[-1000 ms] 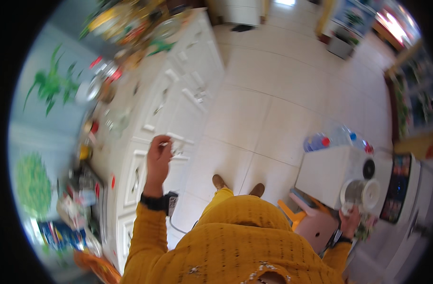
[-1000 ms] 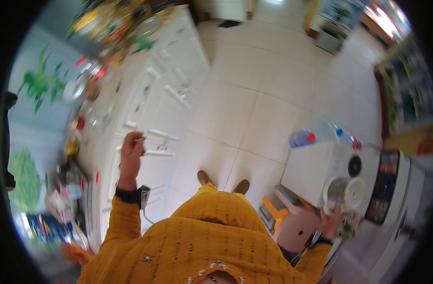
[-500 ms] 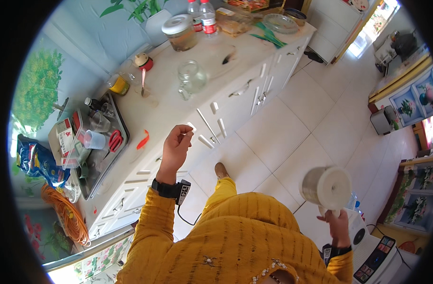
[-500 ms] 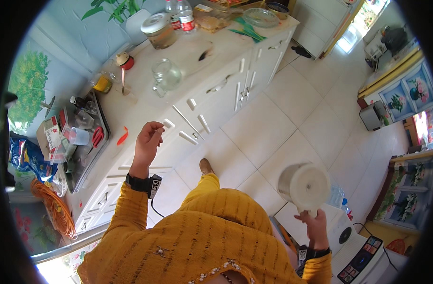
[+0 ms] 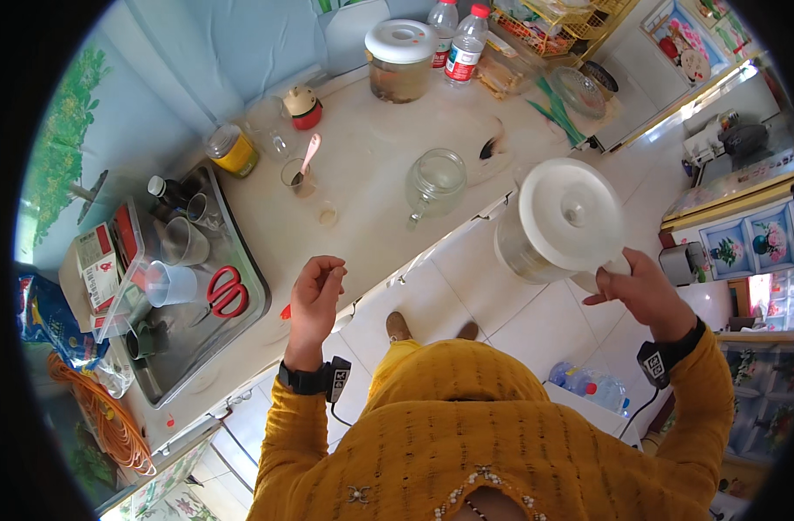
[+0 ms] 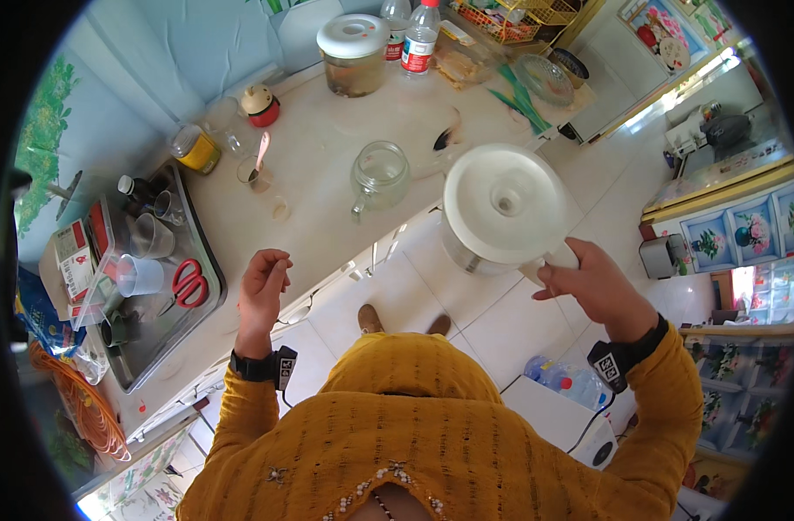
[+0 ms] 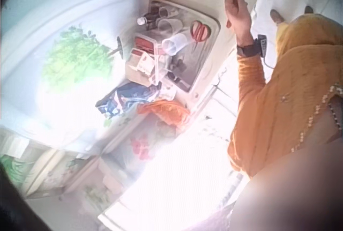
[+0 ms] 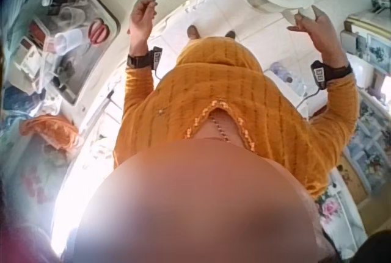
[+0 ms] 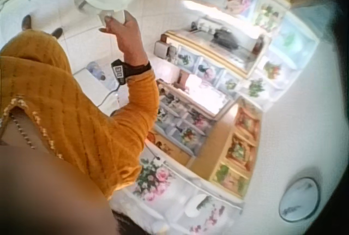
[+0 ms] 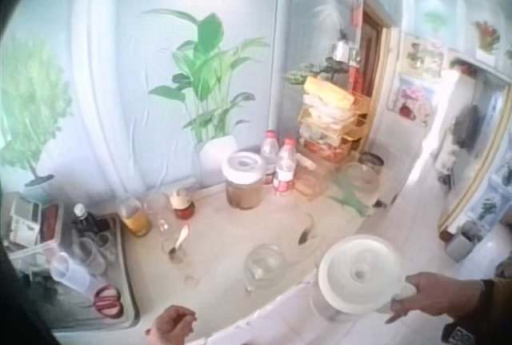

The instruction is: The person hangs a blue shirt on a hanger and places it on a clothes rack. They then pick up a white cloth, walk to the balcony, and place it on a pile of laundry. Finally, they place a pair of shoes on the balcony ledge.

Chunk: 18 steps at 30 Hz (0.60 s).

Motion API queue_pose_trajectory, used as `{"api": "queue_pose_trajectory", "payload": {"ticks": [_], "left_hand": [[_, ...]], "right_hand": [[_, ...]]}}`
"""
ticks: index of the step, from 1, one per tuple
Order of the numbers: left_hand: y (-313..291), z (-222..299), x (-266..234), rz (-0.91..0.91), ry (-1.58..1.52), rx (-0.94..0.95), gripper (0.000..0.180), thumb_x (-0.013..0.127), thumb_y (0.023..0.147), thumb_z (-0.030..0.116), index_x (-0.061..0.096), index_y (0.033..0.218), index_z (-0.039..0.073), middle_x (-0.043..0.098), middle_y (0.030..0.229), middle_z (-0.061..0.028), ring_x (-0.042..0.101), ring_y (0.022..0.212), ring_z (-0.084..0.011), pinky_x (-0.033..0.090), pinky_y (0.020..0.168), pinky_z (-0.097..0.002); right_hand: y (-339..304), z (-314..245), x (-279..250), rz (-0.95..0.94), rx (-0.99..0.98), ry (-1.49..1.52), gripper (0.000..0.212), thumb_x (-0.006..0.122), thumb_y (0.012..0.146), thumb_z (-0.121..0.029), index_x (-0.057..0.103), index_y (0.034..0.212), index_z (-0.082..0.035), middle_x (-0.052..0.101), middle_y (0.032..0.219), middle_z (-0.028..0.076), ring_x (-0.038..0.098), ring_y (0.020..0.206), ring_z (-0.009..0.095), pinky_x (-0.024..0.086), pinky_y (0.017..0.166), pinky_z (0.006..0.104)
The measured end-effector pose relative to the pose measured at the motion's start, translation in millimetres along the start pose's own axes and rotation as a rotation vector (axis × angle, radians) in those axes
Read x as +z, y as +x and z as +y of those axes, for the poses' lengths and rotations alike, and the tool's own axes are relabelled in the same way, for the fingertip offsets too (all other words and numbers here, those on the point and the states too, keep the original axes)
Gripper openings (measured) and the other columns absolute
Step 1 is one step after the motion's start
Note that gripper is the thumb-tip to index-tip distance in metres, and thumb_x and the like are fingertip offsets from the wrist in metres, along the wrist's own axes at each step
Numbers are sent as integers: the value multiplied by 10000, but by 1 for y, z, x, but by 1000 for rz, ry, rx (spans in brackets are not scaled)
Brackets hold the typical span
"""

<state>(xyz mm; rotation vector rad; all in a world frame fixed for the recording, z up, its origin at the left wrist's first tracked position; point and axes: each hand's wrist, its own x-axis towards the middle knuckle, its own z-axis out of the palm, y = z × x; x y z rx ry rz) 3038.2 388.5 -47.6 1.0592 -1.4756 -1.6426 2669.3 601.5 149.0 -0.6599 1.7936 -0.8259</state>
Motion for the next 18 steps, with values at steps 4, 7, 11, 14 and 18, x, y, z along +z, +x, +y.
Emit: {"api": "queue_pose_trajectory", "payload": {"ticks": [4,7,11,14,18], "left_hand": [[-4,-6,-6,37,-22,3,108,575,974,64,604,1068,20,612,934,1,527,761,-63,458,691,-212],[-7,-8,-7,75,-43,-1,113,570,979,66,602,1078,20,609,939,2,525,778,-60,459,701,-214],[-7,-8,-3,113,-81,41,119,520,999,56,602,1083,39,611,950,6,500,738,-44,424,664,-195],[-6,-8,1,132,-103,59,117,515,999,53,598,1080,34,609,948,3,496,733,-45,421,661,-196],[-5,-10,4,128,-137,47,125,556,992,67,598,1104,31,607,966,5,518,802,-54,452,728,-208]], "right_hand": [[28,-48,3,-72,77,-175,389,689,900,-230,597,1174,30,619,936,32,607,824,110,594,785,327],[45,-71,6,-126,107,-301,391,676,911,-266,603,1173,14,623,934,33,611,846,114,587,764,305],[60,-95,6,-180,144,-458,417,666,917,-329,609,1167,0,628,941,35,613,870,126,573,748,303],[66,-106,6,-194,196,-513,421,661,918,-353,613,1155,-8,630,946,34,608,876,128,565,741,303],[70,-120,6,-186,240,-575,409,665,917,-355,616,1141,-16,627,956,35,592,850,123,562,725,299]]}}
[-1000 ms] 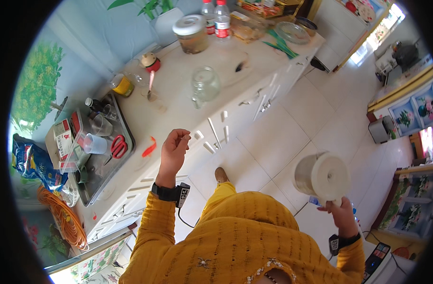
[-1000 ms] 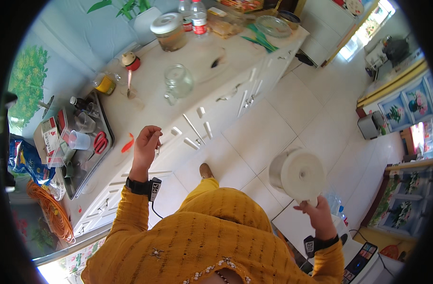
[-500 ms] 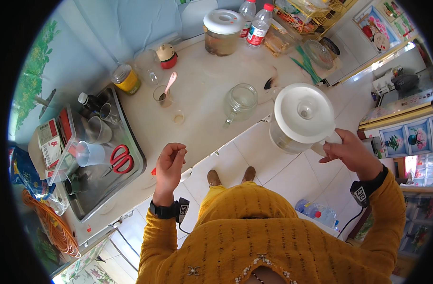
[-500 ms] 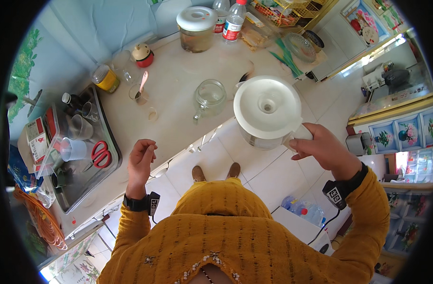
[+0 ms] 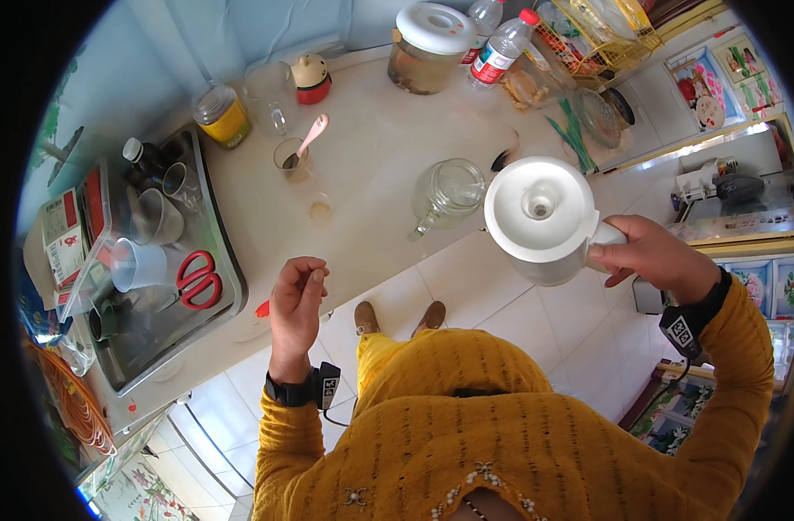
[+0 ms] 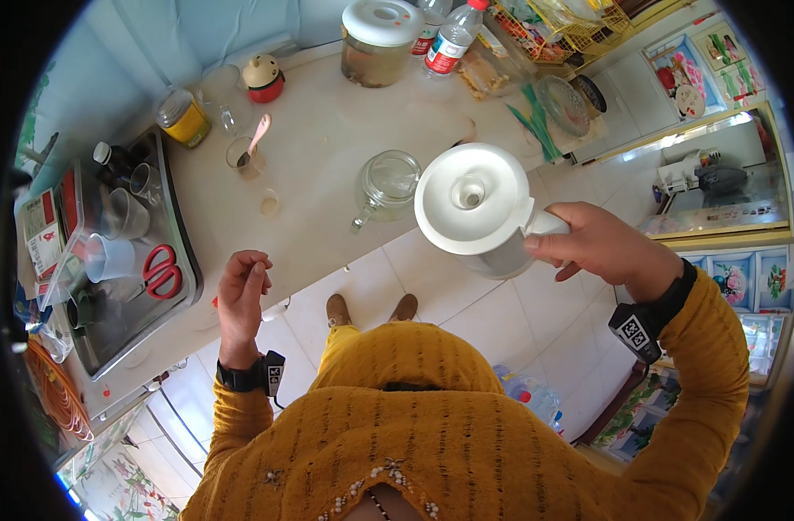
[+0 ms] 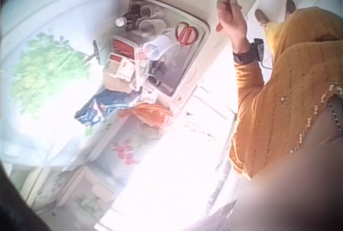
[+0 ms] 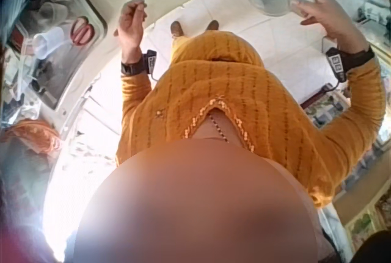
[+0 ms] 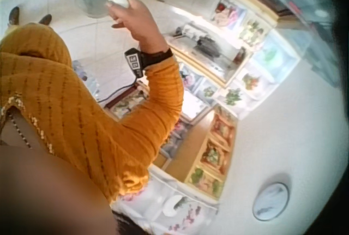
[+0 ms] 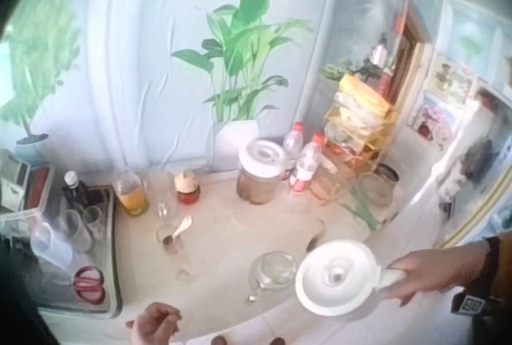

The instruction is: The person hangs a blue shirt on a hanger and places it on a clothes rack. They then pick up a white cloth, walk to the balcony, and place it on a pile of laundry. Finally, they place a pair of shoes on the balcony ledge.

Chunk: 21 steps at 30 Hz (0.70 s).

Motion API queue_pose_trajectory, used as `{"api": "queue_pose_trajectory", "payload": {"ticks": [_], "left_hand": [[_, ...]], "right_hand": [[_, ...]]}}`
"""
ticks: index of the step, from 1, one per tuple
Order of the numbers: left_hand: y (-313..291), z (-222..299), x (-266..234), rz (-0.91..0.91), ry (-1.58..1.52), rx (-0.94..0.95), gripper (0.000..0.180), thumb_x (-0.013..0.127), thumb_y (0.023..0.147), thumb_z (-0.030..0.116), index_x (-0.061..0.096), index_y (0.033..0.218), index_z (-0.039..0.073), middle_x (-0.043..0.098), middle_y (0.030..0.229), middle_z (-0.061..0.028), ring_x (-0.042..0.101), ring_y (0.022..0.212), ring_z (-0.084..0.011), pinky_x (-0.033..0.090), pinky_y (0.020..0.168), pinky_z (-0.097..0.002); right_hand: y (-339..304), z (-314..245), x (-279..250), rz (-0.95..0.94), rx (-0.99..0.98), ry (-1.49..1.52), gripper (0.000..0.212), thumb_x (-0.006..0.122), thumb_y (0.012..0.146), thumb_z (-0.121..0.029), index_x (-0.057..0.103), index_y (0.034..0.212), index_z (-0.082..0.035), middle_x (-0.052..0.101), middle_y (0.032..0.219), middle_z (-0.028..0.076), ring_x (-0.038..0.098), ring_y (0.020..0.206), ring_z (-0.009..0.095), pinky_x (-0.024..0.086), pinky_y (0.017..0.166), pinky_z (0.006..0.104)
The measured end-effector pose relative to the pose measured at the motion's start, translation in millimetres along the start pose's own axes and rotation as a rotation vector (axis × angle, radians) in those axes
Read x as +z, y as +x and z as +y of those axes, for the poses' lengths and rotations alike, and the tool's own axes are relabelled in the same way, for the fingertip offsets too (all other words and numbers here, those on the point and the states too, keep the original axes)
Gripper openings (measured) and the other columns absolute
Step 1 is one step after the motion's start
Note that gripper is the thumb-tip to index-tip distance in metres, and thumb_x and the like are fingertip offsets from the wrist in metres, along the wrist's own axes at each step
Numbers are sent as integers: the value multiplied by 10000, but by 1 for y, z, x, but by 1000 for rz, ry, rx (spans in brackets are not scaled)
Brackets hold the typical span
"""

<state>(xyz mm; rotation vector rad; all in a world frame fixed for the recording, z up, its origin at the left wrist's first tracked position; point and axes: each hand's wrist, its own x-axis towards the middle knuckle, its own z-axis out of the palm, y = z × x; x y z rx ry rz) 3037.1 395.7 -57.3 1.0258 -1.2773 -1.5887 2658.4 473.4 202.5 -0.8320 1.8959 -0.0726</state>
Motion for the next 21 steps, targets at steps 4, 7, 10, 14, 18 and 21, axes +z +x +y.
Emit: {"api": "queue_pose_trajectory", "payload": {"ticks": [4,7,10,14,18,21], "left_hand": [[3,-4,3,10,-28,-1,124,557,992,65,598,1104,30,608,968,2,515,795,-55,449,725,-205],[6,-7,4,13,-40,5,122,557,992,62,597,1103,29,605,967,1,512,785,-57,447,720,-203],[9,-7,3,6,-34,18,123,556,992,59,596,1104,27,603,966,-1,509,775,-59,445,716,-204],[12,-7,1,17,-18,29,124,554,993,59,594,1104,23,601,966,-5,509,768,-62,442,710,-205],[11,-6,1,15,-28,34,124,554,994,62,593,1103,18,601,965,-7,511,768,-62,441,706,-205],[10,-6,0,16,-32,27,124,551,996,65,593,1102,16,603,964,-8,511,768,-61,439,704,-205]], "right_hand": [[-2,-14,-6,2,10,-45,412,662,920,-365,616,1133,-15,622,969,46,581,833,127,562,705,301],[-2,-23,-10,7,17,-95,419,659,925,-371,615,1127,-7,617,970,55,583,831,131,564,697,305],[1,-29,-14,-11,21,-135,419,656,927,-376,617,1114,-3,617,968,60,587,833,134,566,696,308],[6,-31,-19,-33,10,-185,409,652,930,-385,620,1091,-9,621,970,62,591,836,135,568,694,313],[11,-29,-21,-39,-33,-179,416,657,923,-399,620,1080,-15,619,973,56,589,835,137,567,690,327],[11,-28,-23,-35,-33,-188,425,663,916,-409,621,1081,-20,616,975,53,587,834,141,566,688,335]]}}
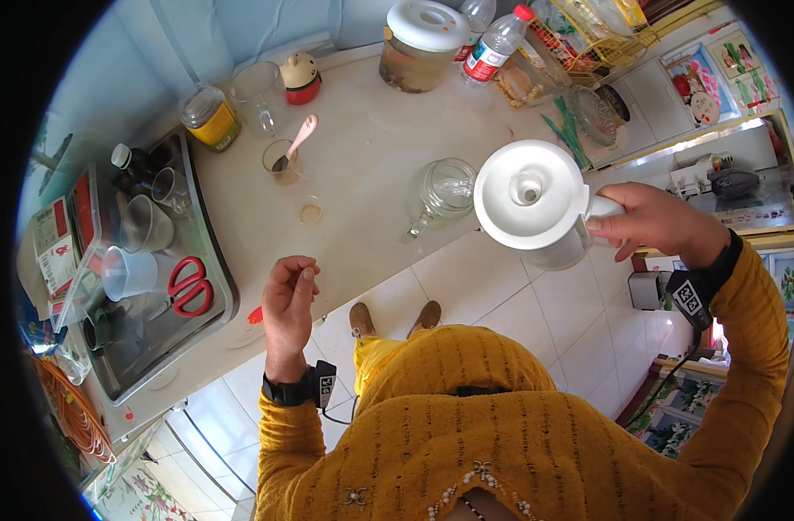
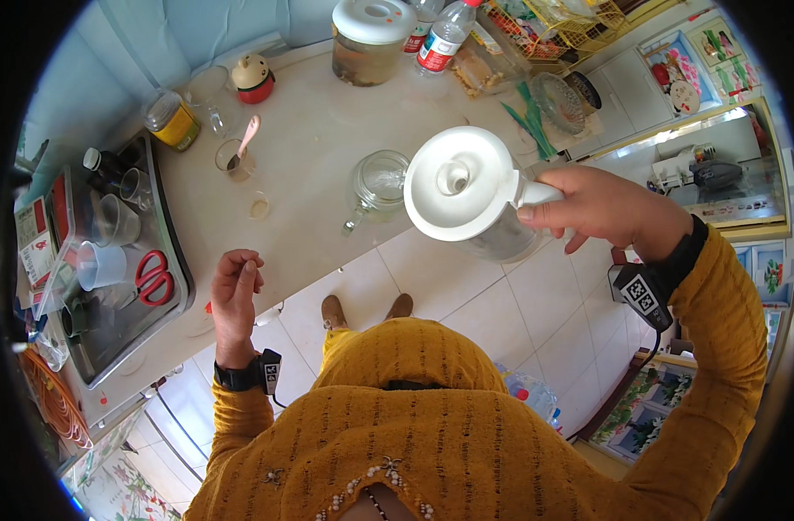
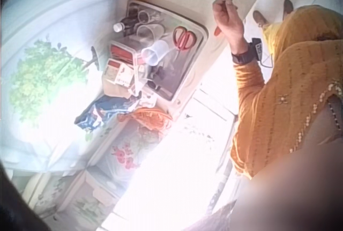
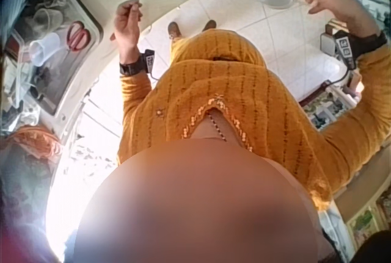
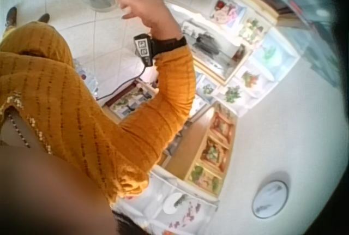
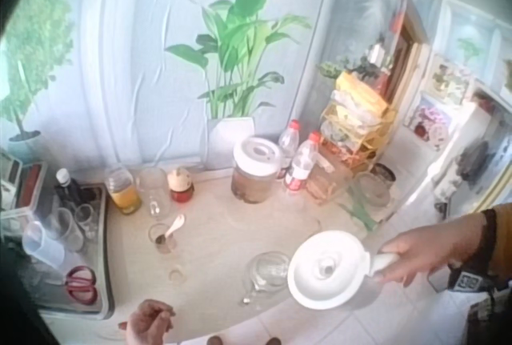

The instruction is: The person hangs a blue shirt on a hanger and places it on a clothes rack. They then pick up a white cloth, walk to the balcony, and place it on a pile of laundry. Finally, they place a pair of shoes on the balcony ledge.

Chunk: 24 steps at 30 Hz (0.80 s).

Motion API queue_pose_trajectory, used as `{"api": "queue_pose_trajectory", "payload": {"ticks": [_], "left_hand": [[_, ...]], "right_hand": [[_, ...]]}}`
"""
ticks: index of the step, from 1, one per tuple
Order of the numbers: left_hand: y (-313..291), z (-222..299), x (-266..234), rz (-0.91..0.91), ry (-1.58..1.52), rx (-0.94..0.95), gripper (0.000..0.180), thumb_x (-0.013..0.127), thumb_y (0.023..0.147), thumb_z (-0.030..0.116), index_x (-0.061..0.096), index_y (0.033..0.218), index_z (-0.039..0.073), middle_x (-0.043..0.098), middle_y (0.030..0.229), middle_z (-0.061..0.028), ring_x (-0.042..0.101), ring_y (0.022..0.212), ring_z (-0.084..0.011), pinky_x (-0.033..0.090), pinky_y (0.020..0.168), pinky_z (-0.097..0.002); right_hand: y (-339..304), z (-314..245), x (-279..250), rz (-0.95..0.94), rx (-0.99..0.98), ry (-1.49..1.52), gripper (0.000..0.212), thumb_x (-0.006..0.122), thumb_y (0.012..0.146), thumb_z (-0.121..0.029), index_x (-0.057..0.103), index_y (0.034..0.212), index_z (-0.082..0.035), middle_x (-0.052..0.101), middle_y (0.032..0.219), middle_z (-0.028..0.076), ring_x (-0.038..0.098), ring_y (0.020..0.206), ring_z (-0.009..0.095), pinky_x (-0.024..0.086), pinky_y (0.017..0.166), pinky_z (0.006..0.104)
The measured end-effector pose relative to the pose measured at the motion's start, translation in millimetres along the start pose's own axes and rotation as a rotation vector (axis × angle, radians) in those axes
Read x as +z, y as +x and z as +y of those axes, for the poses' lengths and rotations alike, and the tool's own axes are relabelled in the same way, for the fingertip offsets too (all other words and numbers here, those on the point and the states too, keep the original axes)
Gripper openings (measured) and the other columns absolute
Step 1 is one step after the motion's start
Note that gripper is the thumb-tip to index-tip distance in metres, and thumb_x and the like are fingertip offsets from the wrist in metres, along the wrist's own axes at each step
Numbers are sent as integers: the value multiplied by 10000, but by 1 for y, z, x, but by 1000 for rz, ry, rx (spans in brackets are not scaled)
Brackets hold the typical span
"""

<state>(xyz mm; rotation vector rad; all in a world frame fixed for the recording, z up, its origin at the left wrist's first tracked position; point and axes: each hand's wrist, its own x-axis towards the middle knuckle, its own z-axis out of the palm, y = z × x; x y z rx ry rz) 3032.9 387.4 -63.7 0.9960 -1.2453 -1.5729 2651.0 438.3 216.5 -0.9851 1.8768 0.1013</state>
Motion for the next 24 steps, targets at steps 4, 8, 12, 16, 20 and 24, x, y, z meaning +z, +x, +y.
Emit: {"api": "queue_pose_trajectory", "payload": {"ticks": [4,8,12,16,20,24], "left_hand": [[-3,0,-1,4,-4,-2,125,546,1000,69,593,1103,16,608,966,-9,510,768,-59,435,703,-203],[-5,-1,-2,14,1,8,126,544,1002,74,592,1104,19,612,968,-9,508,769,-57,432,704,-201],[-6,-2,-3,1,-9,18,125,548,1003,80,592,1103,20,610,968,-7,508,771,-57,433,705,-203],[-7,-3,-4,-1,-8,21,121,550,1004,83,592,1101,23,607,968,-5,507,769,-56,429,703,-201],[-8,-3,-6,9,-8,19,118,549,1004,82,593,1098,26,607,965,-3,506,765,-55,425,697,-200],[-10,-2,-7,10,1,14,114,548,1002,77,594,1092,25,608,962,-3,505,762,-54,425,693,-201]], "right_hand": [[0,1,-3,-6,1,-19,427,669,910,-417,624,1078,-27,609,953,47,584,834,142,565,680,341],[2,1,-4,4,6,-38,432,670,907,-423,624,1077,-28,597,902,39,582,830,140,564,657,339],[2,0,-3,13,-16,-45,439,666,908,-428,625,1081,-27,585,872,33,574,821,137,565,640,329],[1,-1,-2,15,-18,-41,451,664,908,-433,624,1094,-24,577,866,28,564,813,133,569,638,326],[1,-1,-1,23,-13,-43,461,667,905,-435,623,1105,-22,575,866,28,563,811,130,572,639,328],[2,0,0,28,-19,-28,458,672,902,-430,624,1107,-23,576,868,29,563,811,131,575,638,331]]}}
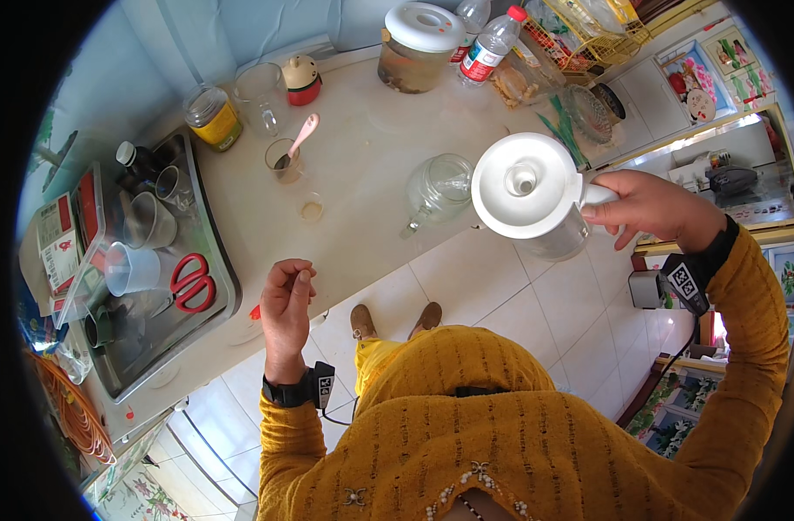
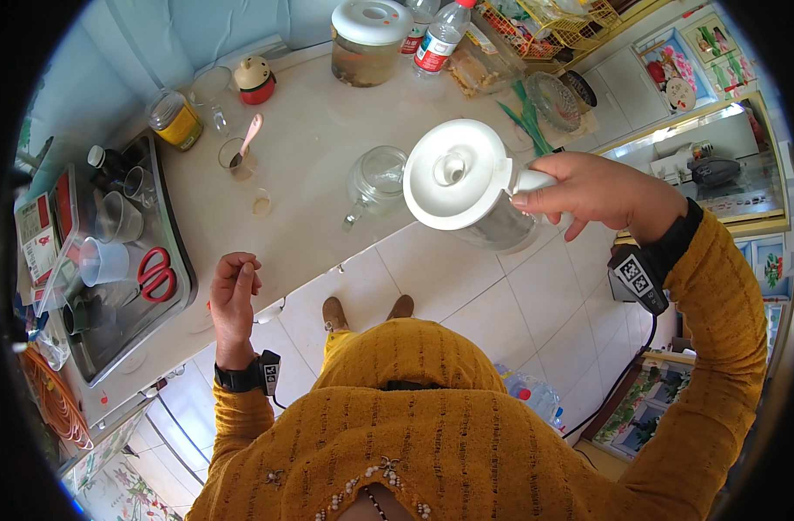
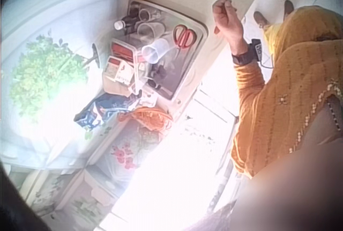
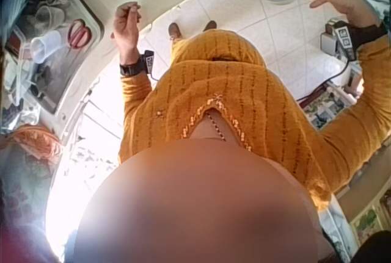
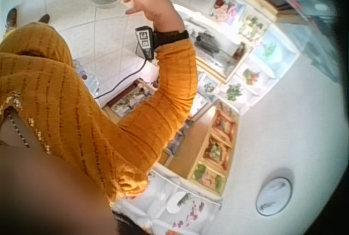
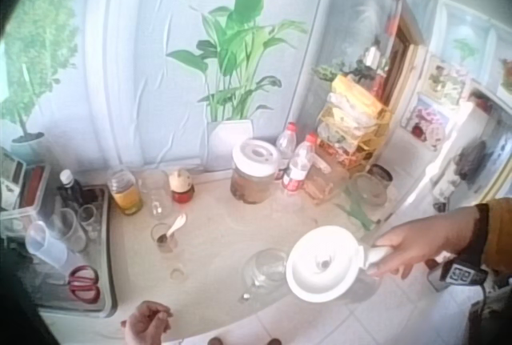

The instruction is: The person hangs a blue shirt on a hanger and places it on a clothes rack. They then pick up a white cloth, walk to the balcony, and place it on a pile of laundry. Finally, they place a pair of shoes on the balcony ledge.

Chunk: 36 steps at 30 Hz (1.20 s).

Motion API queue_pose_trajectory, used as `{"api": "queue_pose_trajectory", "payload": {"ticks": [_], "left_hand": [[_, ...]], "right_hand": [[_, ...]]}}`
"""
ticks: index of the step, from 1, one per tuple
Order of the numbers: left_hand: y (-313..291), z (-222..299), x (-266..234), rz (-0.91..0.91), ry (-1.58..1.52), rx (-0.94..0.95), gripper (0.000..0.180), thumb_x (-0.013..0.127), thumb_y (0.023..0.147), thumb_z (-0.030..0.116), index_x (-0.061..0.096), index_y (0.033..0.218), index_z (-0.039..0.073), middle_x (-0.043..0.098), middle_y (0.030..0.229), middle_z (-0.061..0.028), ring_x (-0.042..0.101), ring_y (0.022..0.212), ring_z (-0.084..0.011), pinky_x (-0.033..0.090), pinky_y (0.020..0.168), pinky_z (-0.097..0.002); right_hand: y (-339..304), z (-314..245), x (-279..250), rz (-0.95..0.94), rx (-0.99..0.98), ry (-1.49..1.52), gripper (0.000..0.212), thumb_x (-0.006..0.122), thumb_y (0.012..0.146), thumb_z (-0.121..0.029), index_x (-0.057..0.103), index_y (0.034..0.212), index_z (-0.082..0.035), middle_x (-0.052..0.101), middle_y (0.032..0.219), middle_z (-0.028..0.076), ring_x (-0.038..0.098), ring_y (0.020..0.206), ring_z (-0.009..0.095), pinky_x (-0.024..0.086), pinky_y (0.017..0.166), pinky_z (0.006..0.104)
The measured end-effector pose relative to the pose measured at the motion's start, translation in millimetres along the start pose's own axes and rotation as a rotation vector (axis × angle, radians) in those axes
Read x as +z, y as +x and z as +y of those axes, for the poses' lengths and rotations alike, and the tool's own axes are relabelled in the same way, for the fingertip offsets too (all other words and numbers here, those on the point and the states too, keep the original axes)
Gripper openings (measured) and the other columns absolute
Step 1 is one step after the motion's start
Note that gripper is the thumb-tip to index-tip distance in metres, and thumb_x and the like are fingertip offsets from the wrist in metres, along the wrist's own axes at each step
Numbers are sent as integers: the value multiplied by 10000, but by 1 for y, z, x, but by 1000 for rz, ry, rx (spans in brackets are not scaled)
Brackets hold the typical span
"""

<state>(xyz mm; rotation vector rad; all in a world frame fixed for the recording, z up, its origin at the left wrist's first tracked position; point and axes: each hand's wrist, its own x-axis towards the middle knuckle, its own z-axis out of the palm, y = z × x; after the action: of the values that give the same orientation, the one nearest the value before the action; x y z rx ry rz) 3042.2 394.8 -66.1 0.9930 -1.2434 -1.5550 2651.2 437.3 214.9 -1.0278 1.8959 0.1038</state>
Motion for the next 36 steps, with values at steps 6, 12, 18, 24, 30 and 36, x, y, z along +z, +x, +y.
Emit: {"api": "queue_pose_trajectory", "payload": {"ticks": [6,12,18,24,30,36], "left_hand": [[-2,0,0,3,0,-4,112,545,999,70,594,1088,22,608,960,-3,506,763,-54,427,694,-201],[-4,1,0,-5,-1,-8,113,542,1001,70,593,1089,22,606,963,-3,504,764,-54,428,695,-199],[-5,2,0,-12,5,-10,112,544,1001,73,592,1090,25,604,964,-1,503,765,-53,429,697,-198],[-8,2,0,-22,-4,-12,117,551,1001,84,591,1095,29,600,964,4,504,771,-52,432,707,-196],[-9,5,-1,-32,-3,-10,120,549,1001,86,591,1099,30,601,969,5,509,781,-51,434,714,-195],[-9,9,-1,-18,7,-23,106,522,994,51,595,1068,31,611,953,-6,497,718,-44,415,650,-196]], "right_hand": [[0,1,0,-5,-1,7,454,678,900,-424,625,1112,-26,579,871,30,562,812,130,577,638,334],[1,2,1,3,-1,19,449,678,903,-417,625,1119,-27,579,871,32,561,815,131,580,639,338],[2,4,2,1,-4,26,453,680,902,-415,626,1118,-20,576,872,37,557,810,131,581,639,338],[1,9,4,1,-16,47,454,683,899,-414,625,1110,-16,572,866,35,554,801,131,578,629,336],[2,15,6,12,-21,78,441,681,899,-402,626,1107,-17,576,876,35,560,791,130,578,630,337],[8,37,25,74,-74,227,404,691,896,-361,630,1122,-31,600,900,26,582,803,126,577,641,325]]}}
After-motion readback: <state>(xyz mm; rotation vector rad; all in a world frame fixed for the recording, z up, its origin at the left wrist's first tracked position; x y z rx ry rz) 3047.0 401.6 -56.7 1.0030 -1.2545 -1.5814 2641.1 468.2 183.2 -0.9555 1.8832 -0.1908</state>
